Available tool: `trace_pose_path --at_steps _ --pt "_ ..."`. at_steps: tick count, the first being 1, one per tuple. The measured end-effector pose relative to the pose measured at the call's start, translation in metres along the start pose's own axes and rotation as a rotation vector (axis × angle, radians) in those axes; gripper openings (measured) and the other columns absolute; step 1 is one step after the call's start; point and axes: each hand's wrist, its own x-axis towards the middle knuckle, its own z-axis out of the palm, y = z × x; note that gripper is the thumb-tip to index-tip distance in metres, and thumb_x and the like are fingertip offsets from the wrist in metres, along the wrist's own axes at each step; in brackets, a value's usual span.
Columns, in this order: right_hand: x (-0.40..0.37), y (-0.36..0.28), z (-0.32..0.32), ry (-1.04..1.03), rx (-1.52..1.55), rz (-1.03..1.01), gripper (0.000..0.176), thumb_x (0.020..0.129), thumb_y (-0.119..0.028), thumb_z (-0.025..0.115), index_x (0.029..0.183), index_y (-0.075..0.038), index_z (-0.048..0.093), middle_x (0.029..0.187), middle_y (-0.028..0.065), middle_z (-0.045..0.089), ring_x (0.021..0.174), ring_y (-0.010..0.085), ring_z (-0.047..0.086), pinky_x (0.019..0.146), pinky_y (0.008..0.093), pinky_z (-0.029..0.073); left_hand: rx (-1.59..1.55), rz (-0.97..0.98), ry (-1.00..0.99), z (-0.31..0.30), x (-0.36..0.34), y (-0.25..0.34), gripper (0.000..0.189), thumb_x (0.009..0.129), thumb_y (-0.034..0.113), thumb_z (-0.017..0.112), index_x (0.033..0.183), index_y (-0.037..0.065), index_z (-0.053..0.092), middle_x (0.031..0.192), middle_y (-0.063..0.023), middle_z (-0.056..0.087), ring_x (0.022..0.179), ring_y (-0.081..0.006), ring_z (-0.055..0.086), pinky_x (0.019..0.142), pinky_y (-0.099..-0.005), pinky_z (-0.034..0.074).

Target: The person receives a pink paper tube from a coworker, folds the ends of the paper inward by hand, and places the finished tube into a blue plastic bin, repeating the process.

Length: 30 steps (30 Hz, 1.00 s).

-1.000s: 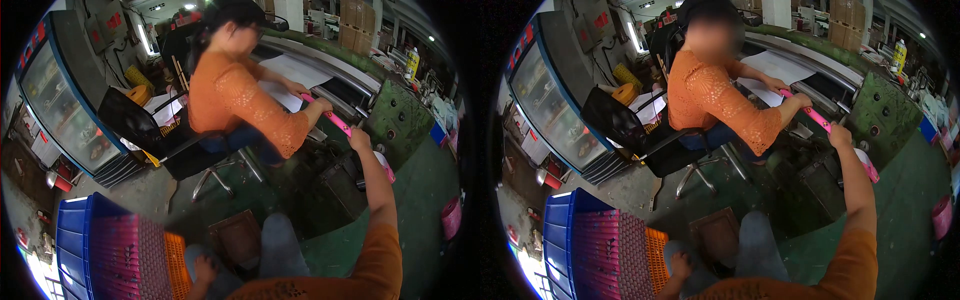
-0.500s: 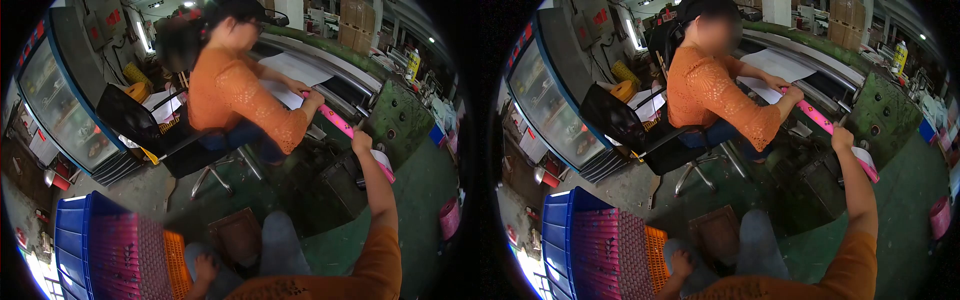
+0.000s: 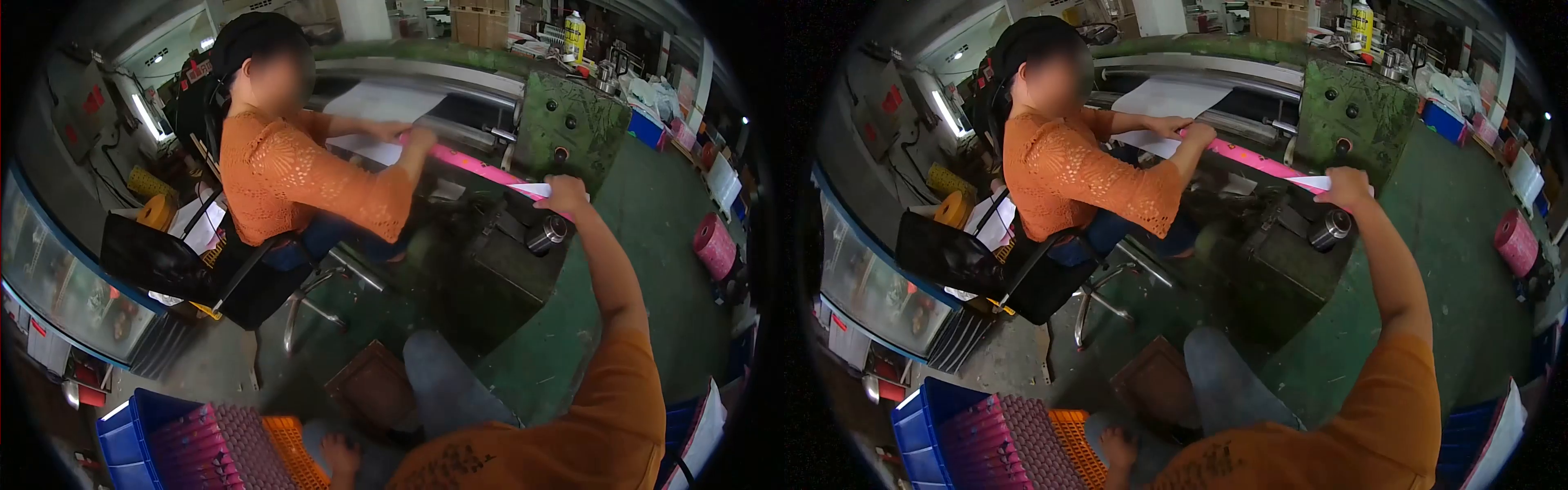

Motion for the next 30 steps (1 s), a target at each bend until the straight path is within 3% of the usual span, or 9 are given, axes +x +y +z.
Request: trace_pose_path --at_steps 2,8,11,13,19,22,25,27,30 --pt "0.001 0.044 0.004 0.056 0.181 -0.014 0.059 0.054 -0.05 0.078 0.091 -0.005 0.066 0.081 0.0137 0.066 0.077 0.031 0.063 0.067 0.0421 0.048 -0.023 0.005 -0.005 -0.001 0.0 0.0 0.033 0.063 0.029 0.071 0.088 0.009 0.063 0.097 -0.0147 0.056 0.097 -0.0346 0.051 0.09 -0.0477 0.038" --pt "-0.008 0.114 0.01 -0.356 0.403 -0.024 0.041 0.06 -0.035 0.078 0.079 -0.001 0.066 0.069 0.0165 0.063 0.064 0.0289 0.058 0.06 0.039 0.045 -0.038 0.042 0.04 -0.005 0.0 0.003 0.031 0.064 0.026 0.068 0.088 0.008 0.062 0.096 -0.0141 0.056 0.098 -0.0344 0.051 0.09 -0.0474 0.038" --pt "-0.029 0.141 0.039 -0.16 0.665 0.031 0.03 0.064 -0.027 0.077 0.076 -0.002 0.066 0.072 0.0169 0.063 0.067 0.03 0.06 0.061 0.0398 0.046 -0.062 0.022 0.037 -0.01 0.003 0.009 0.029 0.064 0.026 0.068 0.087 0.008 0.062 0.097 -0.0136 0.056 0.099 -0.0339 0.05 0.089 -0.0473 0.038" --pt "-0.063 0.132 0.031 0.144 0.197 0.117 0.025 0.069 -0.024 0.072 0.081 -0.003 0.065 0.078 0.0158 0.064 0.074 0.0314 0.062 0.062 0.0411 0.047 -0.048 0.01 0.022 -0.012 0.002 0.009 0.03 0.065 0.027 0.067 0.088 0.008 0.062 0.098 -0.0137 0.057 0.099 -0.0335 0.05 0.092 -0.0471 0.037" --pt "-0.13 0.091 -0.018 0.129 -0.034 0.364 0.043 0.077 -0.034 0.066 0.104 -0.002 0.057 0.085 0.0169 0.064 0.083 0.034 0.062 0.07 0.042 0.049 -0.035 -0.021 -0.024 -0.015 0.003 0.007 0.031 0.066 0.027 0.067 0.089 0.007 0.063 0.1 -0.0139 0.057 0.101 -0.0329 0.05 0.094 -0.0467 0.037" --pt "-0.124 0.032 -0.049 0.162 0.409 0.017 0.047 0.082 -0.038 0.063 0.108 -0.001 0.052 0.085 0.0187 0.063 0.086 0.0303 0.064 0.073 0.041 0.05 -0.011 -0.01 -0.049 -0.015 0.005 0.01 0.029 0.067 0.026 0.067 0.088 0.007 0.064 0.1 -0.0139 0.058 0.102 -0.0333 0.05 0.094 -0.047 0.037" --pt "-0.093 0.005 -0.023 -0.084 0.549 -0.082 0.044 0.083 -0.034 0.065 0.108 -0.001 0.049 0.084 0.0176 0.063 0.086 0.0252 0.065 0.069 0.0384 0.052 0.015 0.026 -0.053 -0.017 0.007 0.013 0.029 0.067 0.026 0.067 0.088 0.007 0.064 0.099 -0.0144 0.058 0.103 -0.0337 0.051 0.094 -0.0475 0.037" --pt "-0.084 -0.01 -0.016 -0.846 1.275 0.316 0.037 0.08 -0.024 0.069 0.105 -0.003 0.052 0.08 0.0119 0.062 0.074 0.0203 0.064 0.061 0.0346 0.051 0.037 0.044 -0.047 -0.022 0.005 0.011 0.029 0.067 0.026 0.067 0.088 0.006 0.064 0.098 -0.0148 0.059 0.103 -0.034 0.051 0.094 -0.0478 0.037" --pt "-0.084 -0.017 0.022 -0.836 1.336 0.337 0.03 0.077 -0.015 0.072 0.1 -0.007 0.053 0.078 0.0053 0.059 0.066 0.0159 0.06 0.056 0.0299 0.049 -0.006 -0.044 -0.093 -0.02 -0.001 0.013 0.035 0.068 0.03 0.068 0.094 0.007 0.063 0.102 -0.0151 0.059 0.106 -0.0317 0.051 0.1 -0.0481 0.033"
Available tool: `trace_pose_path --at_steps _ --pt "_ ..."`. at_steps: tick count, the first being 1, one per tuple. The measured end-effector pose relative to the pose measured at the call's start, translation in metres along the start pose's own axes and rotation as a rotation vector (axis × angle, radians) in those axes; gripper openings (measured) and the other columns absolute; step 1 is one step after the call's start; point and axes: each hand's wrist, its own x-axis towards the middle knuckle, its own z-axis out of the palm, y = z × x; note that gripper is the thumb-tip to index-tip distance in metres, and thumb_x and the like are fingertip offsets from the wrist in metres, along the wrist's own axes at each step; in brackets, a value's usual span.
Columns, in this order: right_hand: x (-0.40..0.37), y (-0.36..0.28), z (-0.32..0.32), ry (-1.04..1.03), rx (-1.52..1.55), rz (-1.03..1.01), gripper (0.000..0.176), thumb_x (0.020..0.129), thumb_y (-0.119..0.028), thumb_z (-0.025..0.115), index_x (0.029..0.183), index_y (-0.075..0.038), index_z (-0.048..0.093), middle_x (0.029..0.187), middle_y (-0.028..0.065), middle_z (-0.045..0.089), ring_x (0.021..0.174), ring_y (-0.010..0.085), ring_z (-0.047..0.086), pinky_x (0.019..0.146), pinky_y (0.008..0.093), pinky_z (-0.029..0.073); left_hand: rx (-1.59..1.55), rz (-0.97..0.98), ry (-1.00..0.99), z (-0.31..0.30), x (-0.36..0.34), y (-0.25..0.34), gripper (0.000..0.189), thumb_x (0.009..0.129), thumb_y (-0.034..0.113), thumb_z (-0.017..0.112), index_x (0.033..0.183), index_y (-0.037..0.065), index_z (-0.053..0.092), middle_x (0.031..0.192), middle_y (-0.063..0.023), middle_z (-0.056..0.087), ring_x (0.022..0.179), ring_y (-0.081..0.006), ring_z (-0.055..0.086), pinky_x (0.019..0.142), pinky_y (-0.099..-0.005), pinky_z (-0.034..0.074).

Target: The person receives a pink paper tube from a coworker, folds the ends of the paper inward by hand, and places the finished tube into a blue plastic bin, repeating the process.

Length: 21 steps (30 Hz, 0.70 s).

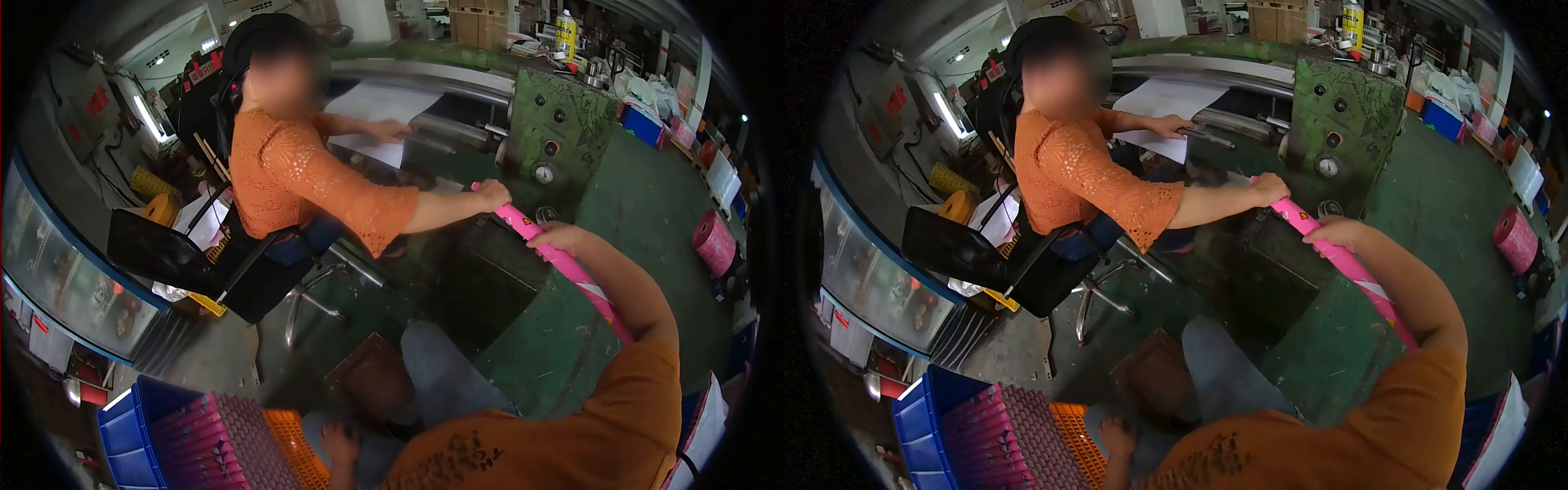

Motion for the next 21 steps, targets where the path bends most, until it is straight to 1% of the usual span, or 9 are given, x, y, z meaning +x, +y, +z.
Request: trace_pose_path --at_steps 6,8,10,12,14,15,17,20,21 --pt "-0.02 -0.008 0.102 -0.029 -0.016 0.029 0.028 0.077 -0.014 0.069 0.099 -0.004 0.054 0.075 0.0054 0.056 0.062 0.0144 0.055 0.054 0.0282 0.047 -0.001 0.01 0.019 0.0 0.005 0.005 0.033 0.071 0.03 0.067 0.094 0.007 0.063 0.1 -0.0139 0.06 0.104 -0.0322 0.053 0.1 -0.0494 0.033" --pt "-0.011 -0.006 0.125 -0.118 0.04 0.068 0.028 0.077 -0.013 0.069 0.099 -0.005 0.054 0.078 0.0062 0.057 0.064 0.0157 0.056 0.056 0.0295 0.048 -0.128 0.102 0.029 -0.01 0.01 0.022 0.028 0.071 0.024 0.068 0.091 0.006 0.063 0.097 -0.0142 0.06 0.1 -0.0325 0.055 0.096 -0.0466 0.038" --pt "-0.02 -0.026 0.173 -0.156 0.032 0.052 0.028 0.077 -0.013 0.069 0.099 -0.005 0.054 0.078 0.0064 0.057 0.064 0.0165 0.057 0.057 0.0307 0.049 -0.361 0.045 -0.028 -0.008 0.013 0.017 0.026 0.072 0.018 0.07 0.094 0.006 0.063 0.097 -0.0151 0.061 0.095 -0.0333 0.057 0.089 -0.042 0.045" --pt "-0.009 -0.038 0.205 -0.198 0.034 0.043 0.027 0.077 -0.013 0.069 0.098 -0.005 0.053 0.078 0.0065 0.057 0.065 0.0174 0.058 0.058 0.0318 0.05 -0.558 0.082 0.061 0.007 0.019 0.029 0.028 0.073 0.013 0.072 0.098 0.003 0.062 0.095 -0.0146 0.062 0.091 -0.0316 0.061 0.08 -0.0382 0.049" --pt "0.029 -0.043 0.233 -0.318 0.093 0.022 0.025 0.077 -0.013 0.069 0.096 -0.005 0.055 0.077 0.007 0.058 0.065 0.0191 0.059 0.059 0.0336 0.051 -0.902 -0.002 -0.052 0.036 0.034 0.043 0.023 0.08 0.011 0.069 0.1 0.003 0.061 0.101 -0.0103 0.063 0.095 -0.0213 0.061 0.082 -0.0308 0.049" --pt "0.04 -0.049 0.25 -0.333 0.073 0.021 0.025 0.077 -0.013 0.069 0.096 -0.005 0.055 0.077 0.007 0.058 0.065 0.0191 0.059 0.059 0.0336 0.051 -0.911 -0.021 -0.037 0.023 0.038 0.058 0.023 0.08 0.011 0.069 0.1 0.003 0.061 0.101 -0.0103 0.063 0.095 -0.0213 0.061 0.082 -0.0308 0.049" --pt "0.059 -0.066 0.287 -0.298 0.141 -0.077 0.02 0.078 -0.012 0.068 0.092 -0.004 0.057 0.076 0.0079 0.06 0.066 0.0201 0.06 0.06 0.0343 0.051 -1.321 -0.051 -0.148 -0.022 0.047 0.087 0.022 0.085 0.011 0.066 0.104 0.003 0.06 0.103 -0.0062 0.062 0.096 -0.0142 0.059 0.083 -0.0264 0.048" --pt "0.063 -0.082 0.331 -0.458 0.262 -0.226 0.019 0.08 -0.016 0.066 0.091 -0.003 0.058 0.078 0.0096 0.062 0.068 0.0212 0.062 0.062 0.0349 0.051 -1.256 0.064 -0.039 -0.035 0.052 0.09 0.026 0.083 0.012 0.068 0.105 0.003 0.059 0.101 -0.0063 0.063 0.094 -0.0141 0.06 0.083 -0.0274 0.048" --pt "0.049 -0.089 0.344 -0.439 0.294 -0.177 0.021 0.081 -0.018 0.066 0.094 -0.004 0.058 0.079 0.0095 0.062 0.068 0.0212 0.062 0.062 0.0349 0.051 -1.257 0.058 -0.018 -0.033 0.051 0.085 0.026 0.083 0.012 0.068 0.105 0.003 0.059 0.101 -0.0063 0.063 0.094 -0.0141 0.06 0.083 -0.0274 0.048"
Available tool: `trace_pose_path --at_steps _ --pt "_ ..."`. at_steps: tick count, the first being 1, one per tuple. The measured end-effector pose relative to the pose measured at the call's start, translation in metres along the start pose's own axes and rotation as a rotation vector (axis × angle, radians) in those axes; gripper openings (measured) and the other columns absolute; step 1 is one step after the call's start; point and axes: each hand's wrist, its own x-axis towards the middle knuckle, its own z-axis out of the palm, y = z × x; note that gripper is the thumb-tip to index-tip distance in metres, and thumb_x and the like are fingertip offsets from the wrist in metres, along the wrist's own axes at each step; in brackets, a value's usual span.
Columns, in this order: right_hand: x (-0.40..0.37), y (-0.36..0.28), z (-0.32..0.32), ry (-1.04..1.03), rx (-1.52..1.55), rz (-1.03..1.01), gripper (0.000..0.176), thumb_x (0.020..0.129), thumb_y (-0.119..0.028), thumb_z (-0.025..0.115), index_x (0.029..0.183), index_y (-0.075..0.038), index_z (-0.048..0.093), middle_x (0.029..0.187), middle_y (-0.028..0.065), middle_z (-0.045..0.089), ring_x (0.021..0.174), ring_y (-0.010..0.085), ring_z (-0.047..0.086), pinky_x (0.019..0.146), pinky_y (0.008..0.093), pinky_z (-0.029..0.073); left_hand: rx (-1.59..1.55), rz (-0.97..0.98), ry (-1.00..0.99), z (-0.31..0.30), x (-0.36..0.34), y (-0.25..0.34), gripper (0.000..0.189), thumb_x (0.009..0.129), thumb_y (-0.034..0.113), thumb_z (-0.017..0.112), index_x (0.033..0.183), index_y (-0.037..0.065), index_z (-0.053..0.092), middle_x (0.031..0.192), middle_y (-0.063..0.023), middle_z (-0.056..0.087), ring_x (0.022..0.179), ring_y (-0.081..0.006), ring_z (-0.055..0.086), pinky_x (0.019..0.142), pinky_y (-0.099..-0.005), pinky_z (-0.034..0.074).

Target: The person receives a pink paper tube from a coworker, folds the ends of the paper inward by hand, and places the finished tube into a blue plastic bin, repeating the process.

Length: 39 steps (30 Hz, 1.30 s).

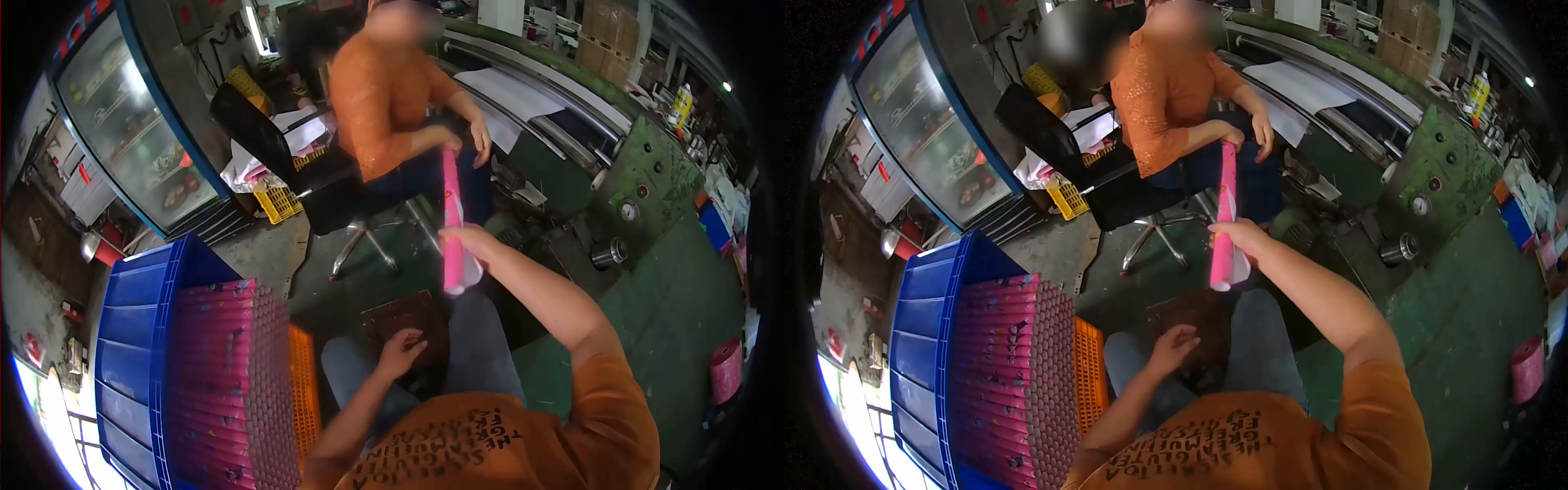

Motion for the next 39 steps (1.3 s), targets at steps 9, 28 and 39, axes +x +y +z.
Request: trace_pose_path --at_steps 9,28,39 --pt "-0.03 -0.009 -0.048 0.095 0.316 0.017 0.028 0.083 -0.032 0.069 0.094 -0.01 0.056 0.062 0.0031 0.061 0.055 0.0146 0.058 0.052 0.03 0.047 0.095 -0.277 0.191 -0.055 -0.067 -0.051 0.024 0.083 0.012 0.068 0.102 0.003 0.059 0.092 -0.0048 0.064 0.088 -0.0129 0.06 0.078 -0.0271 0.05" --pt "-0.016 0.176 -0.1 0.101 -1.176 -0.278 0.038 0.075 -0.036 0.07 0.098 -0.008 0.062 0.094 0.0111 0.063 0.09 0.0289 0.059 0.078 0.0413 0.049 1.165 -0.152 0.295 -0.074 -0.067 -0.06 0.052 0.067 0.032 0.072 0.111 0.007 0.061 0.131 -0.0172 0.044 0.122 -0.034 0.039 0.102 -0.0473 0.031" --pt "-0.023 0.204 -0.07 0.22 -1.488 0.059 0.072 0.067 -0.051 0.071 0.13 -0.027 0.046 0.146 0.0098 0.025 0.133 0.0399 0.019 0.095 0.0711 0.028 1.207 -0.464 0.209 -0.096 -0.021 -0.069 0.067 0.069 0.044 0.069 0.125 0.01 0.051 0.138 -0.0139 0.036 0.133 -0.0319 0.027 0.106 -0.0517 0.024"
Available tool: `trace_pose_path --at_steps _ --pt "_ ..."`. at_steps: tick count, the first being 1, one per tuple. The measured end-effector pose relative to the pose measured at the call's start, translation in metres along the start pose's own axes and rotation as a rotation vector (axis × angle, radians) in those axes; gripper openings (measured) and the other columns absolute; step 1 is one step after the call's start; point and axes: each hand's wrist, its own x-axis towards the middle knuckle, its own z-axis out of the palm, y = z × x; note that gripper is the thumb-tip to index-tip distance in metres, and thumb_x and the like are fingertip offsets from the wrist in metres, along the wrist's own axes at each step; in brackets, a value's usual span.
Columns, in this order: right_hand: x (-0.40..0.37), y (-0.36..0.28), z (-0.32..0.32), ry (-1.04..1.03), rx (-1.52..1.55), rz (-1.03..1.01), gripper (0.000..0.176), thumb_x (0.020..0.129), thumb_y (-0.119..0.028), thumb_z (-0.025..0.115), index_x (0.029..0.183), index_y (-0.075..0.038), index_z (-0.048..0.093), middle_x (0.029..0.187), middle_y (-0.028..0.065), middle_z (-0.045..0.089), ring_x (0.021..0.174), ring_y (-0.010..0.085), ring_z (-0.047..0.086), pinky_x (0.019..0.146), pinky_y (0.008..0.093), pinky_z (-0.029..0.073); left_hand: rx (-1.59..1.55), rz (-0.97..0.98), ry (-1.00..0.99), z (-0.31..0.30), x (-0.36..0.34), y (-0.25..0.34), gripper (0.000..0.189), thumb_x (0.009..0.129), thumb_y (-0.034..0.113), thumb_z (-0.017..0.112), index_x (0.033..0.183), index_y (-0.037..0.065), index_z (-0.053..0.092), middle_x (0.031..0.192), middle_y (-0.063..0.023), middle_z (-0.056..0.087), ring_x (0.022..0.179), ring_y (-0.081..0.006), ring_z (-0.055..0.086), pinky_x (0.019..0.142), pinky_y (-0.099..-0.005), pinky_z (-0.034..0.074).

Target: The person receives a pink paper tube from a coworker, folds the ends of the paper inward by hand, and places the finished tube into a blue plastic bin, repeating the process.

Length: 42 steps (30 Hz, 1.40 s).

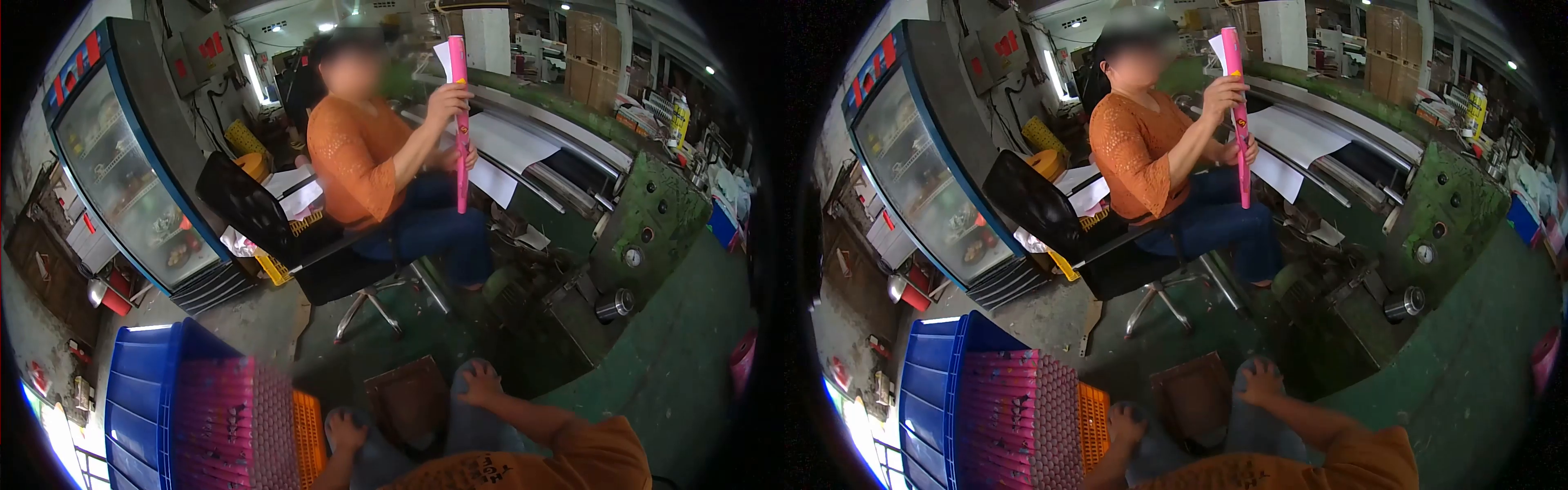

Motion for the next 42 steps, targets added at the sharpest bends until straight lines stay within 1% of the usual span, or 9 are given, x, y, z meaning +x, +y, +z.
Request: trace_pose_path --at_steps 2,9,12,14,17,20,27,32,42 --pt "0.005 -0.001 -0.001 -0.026 -0.027 0.008 0.075 0.066 -0.055 0.07 0.132 -0.027 0.045 0.147 0.0097 0.024 0.133 0.0413 0.018 0.097 0.0699 0.028 -0.016 -0.041 -0.094 -0.002 0.006 -0.001 0.067 0.073 0.05 0.063 0.129 0.014 0.049 0.141 -0.0145 0.034 0.133 -0.0322 0.026 0.109 -0.0464 0.021" --pt "0.014 -0.005 -0.008 -0.049 -0.009 0.022 0.075 0.066 -0.057 0.069 0.131 -0.027 0.047 0.148 0.0094 0.022 0.133 0.0436 0.018 0.098 0.0683 0.028 0.074 -0.016 -0.152 -0.013 0.017 0.005 0.068 0.076 0.053 0.058 0.131 0.014 0.048 0.14 -0.0118 0.036 0.133 -0.0302 0.026 0.109 -0.0459 0.021" --pt "0.015 -0.008 -0.009 -0.072 -0.031 0.032 0.075 0.066 -0.059 0.067 0.13 -0.026 0.047 0.148 0.0095 0.023 0.132 0.0449 0.018 0.098 0.0679 0.028 0.089 0.014 -0.206 -0.013 0.023 0.002 0.073 0.075 0.055 0.057 0.132 0.01 0.045 0.139 -0.0153 0.036 0.134 -0.0311 0.026 0.109 -0.0455 0.021" --pt "0.015 -0.01 -0.012 -0.059 -0.066 0.023 0.07 0.07 -0.06 0.064 0.129 -0.024 0.049 0.146 0.0103 0.023 0.133 0.0444 0.02 0.1 0.0637 0.029 0.115 0.014 -0.248 -0.017 0.023 0.004 0.074 0.076 0.055 0.056 0.134 0.011 0.044 0.14 -0.0146 0.035 0.135 -0.0304 0.025 0.109 -0.0443 0.02" --pt "0.017 -0.009 -0.009 -0.051 -0.047 0.029 0.07 0.071 -0.06 0.063 0.129 -0.024 0.048 0.146 0.0099 0.024 0.132 0.0441 0.021 0.101 0.0632 0.028 0.153 0.003 -0.285 -0.017 0.027 0.005 0.074 0.077 0.057 0.054 0.135 0.011 0.043 0.142 -0.0137 0.034 0.135 -0.0298 0.025 0.109 -0.0439 0.02" --pt "0.019 -0.01 -0.011 -0.077 -0.049 0.033 0.07 0.071 -0.059 0.063 0.13 -0.025 0.047 0.146 0.01 0.024 0.132 0.044 0.021 0.102 0.0628 0.027 0.143 -0.01 -0.245 -0.009 0.028 0.002 0.071 0.076 0.055 0.056 0.132 0.013 0.046 0.14 -0.01 0.037 0.133 -0.0289 0.028 0.108 -0.045 0.021" --pt "0.018 -0.008 -0.009 -0.041 -0.04 -0.002 0.069 0.072 -0.057 0.063 0.13 -0.024 0.047 0.146 0.0113 0.024 0.132 0.0446 0.021 0.102 0.0631 0.026 0.124 0.003 -0.266 -0.017 0.026 0.006 0.073 0.079 0.057 0.053 0.136 0.013 0.042 0.143 -0.0119 0.033 0.136 -0.0298 0.024 0.109 -0.0451 0.019" --pt "0.016 -0.007 -0.011 -0.03 -0.011 -0.015 0.068 0.071 -0.057 0.063 0.13 -0.024 0.049 0.145 0.0123 0.025 0.131 0.0458 0.021 0.103 0.0631 0.024 0.15 0.004 -0.22 -0.008 0.028 0.003 0.071 0.077 0.057 0.055 0.132 0.014 0.047 0.14 -0.0104 0.038 0.134 -0.0293 0.026 0.109 -0.0454 0.02" --pt "0.015 -0.009 -0.015 -0.039 -0.017 -0.001 0.069 0.07 -0.056 0.065 0.13 -0.025 0.049 0.147 0.0111 0.026 0.132 0.0448 0.022 0.103 0.0622 0.025 0.131 0.019 -0.215 -0.016 0.024 0.009 0.068 0.079 0.053 0.054 0.132 0.012 0.046 0.14 -0.0121 0.038 0.134 -0.0298 0.027 0.108 -0.0457 0.021"
